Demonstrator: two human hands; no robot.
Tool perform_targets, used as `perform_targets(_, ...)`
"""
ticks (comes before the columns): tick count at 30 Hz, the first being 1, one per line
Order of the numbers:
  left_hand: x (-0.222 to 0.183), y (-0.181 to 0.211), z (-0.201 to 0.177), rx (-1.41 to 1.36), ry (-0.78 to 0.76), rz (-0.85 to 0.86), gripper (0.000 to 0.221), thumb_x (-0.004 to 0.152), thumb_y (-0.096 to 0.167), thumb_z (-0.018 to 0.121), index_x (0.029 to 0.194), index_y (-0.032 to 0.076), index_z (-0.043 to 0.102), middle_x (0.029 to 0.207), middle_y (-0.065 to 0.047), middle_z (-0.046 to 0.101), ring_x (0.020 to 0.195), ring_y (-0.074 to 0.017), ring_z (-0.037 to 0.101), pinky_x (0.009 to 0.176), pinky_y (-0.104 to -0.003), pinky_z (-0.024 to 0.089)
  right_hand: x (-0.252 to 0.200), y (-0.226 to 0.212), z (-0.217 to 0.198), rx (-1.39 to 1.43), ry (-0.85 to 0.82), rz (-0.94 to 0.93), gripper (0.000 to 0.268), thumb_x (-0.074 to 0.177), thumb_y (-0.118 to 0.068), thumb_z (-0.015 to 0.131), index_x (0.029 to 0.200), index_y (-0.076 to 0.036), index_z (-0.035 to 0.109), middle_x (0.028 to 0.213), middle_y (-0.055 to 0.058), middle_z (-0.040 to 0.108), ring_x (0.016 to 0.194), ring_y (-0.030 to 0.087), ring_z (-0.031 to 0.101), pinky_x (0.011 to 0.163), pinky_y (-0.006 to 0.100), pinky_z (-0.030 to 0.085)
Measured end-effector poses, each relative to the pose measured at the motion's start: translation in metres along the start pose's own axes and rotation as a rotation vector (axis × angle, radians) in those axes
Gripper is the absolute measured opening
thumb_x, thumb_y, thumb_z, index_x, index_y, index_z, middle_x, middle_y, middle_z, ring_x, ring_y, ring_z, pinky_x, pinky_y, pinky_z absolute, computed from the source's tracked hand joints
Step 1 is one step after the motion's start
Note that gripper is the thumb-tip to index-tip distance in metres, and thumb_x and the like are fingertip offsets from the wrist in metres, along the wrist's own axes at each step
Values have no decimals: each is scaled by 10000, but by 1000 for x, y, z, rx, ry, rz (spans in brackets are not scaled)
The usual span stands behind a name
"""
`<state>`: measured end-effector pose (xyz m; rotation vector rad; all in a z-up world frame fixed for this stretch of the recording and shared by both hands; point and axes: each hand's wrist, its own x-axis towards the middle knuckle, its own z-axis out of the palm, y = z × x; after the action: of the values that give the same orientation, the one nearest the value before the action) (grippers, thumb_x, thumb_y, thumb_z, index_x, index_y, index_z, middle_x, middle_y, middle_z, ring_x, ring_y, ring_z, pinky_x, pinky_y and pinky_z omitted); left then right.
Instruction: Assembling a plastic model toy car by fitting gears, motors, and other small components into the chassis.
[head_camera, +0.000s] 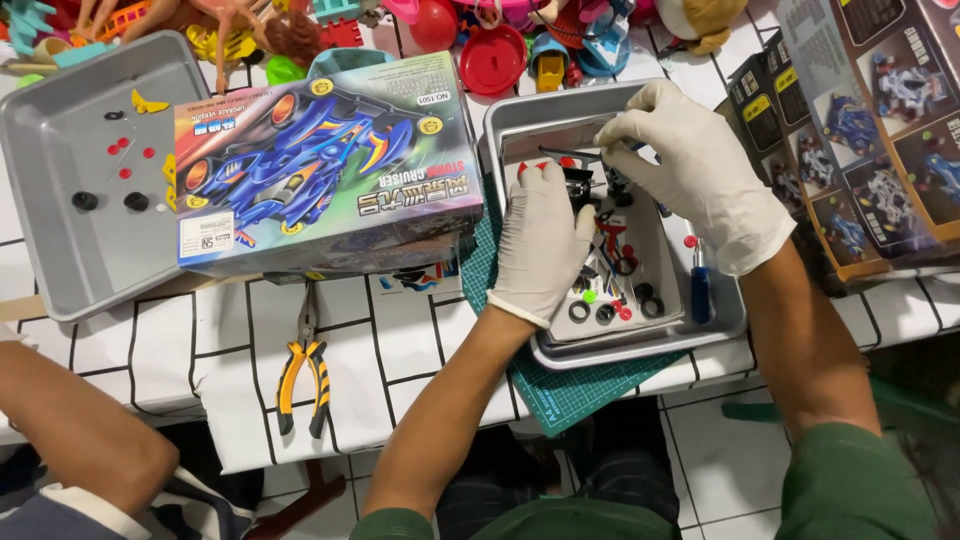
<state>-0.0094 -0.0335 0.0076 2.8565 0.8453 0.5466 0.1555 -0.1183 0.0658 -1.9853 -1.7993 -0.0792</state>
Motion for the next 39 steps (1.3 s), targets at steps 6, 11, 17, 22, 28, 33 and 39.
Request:
perform_targets(6,5,1,-5,-51,55,10,383,941,357,620,1121,20,592,1011,-176,608,971,-338,566,969,-439,436,-3,11,11,114,-2,-23,181,966,-88,781,1136,-124,730,1103,80,575,879,230,587,733,374,495)
perform_targets(11,9,-2,-18,-407,191,53,296,948,252,602,1113,7,612,1043,-183,584,1012,-353,532,930,-443,429,-12,15,17,198,59,-83,182,993,-38,775,1161,-88,723,1147,107,582,1047,242,625,811,343,528)
perform_targets(17,9,-5,-12,-992,200,-58,125,960,192,716,1071,140,692,956,-61,627,997,-270,646,896,-358,518,-17,6,26,298,200,-64,269,930,-18,825,1140,-178,772,1100,43,630,993,287,681,794,389,546)
perform_targets(22,11,-5,-7,-1233,114,-241,74,938,148,731,1011,155,746,890,-37,704,882,-156,690,761,-279,572,-19,-2,26,346,228,-65,308,887,13,841,1135,-159,782,1085,47,659,948,265,689,786,393,549)
perform_targets(28,19,-4,-23,-1424,168,-400,67,936,182,775,988,139,773,870,-36,722,860,-69,618,764,-262,562,-20,-2,13,437,319,-15,465,900,-1,875,1309,-29,658,1062,113,715,886,261,671,784,406,544)
perform_targets(33,20,-2,-19,-1431,226,-442,75,932,163,789,997,128,773,866,-48,735,841,-72,653,731,-246,582,-16,-23,4,369,310,-67,325,924,57,826,1220,-51,749,1087,94,718,902,272,695,775,368,554)
perform_targets(39,15,5,-14,-1371,272,-408,47,912,123,797,954,127,778,798,-40,744,765,-50,623,711,-262,577,-20,-14,13,302,323,-120,288,976,4,794,1255,-46,745,1024,106,697,868,298,674,748,404,550)
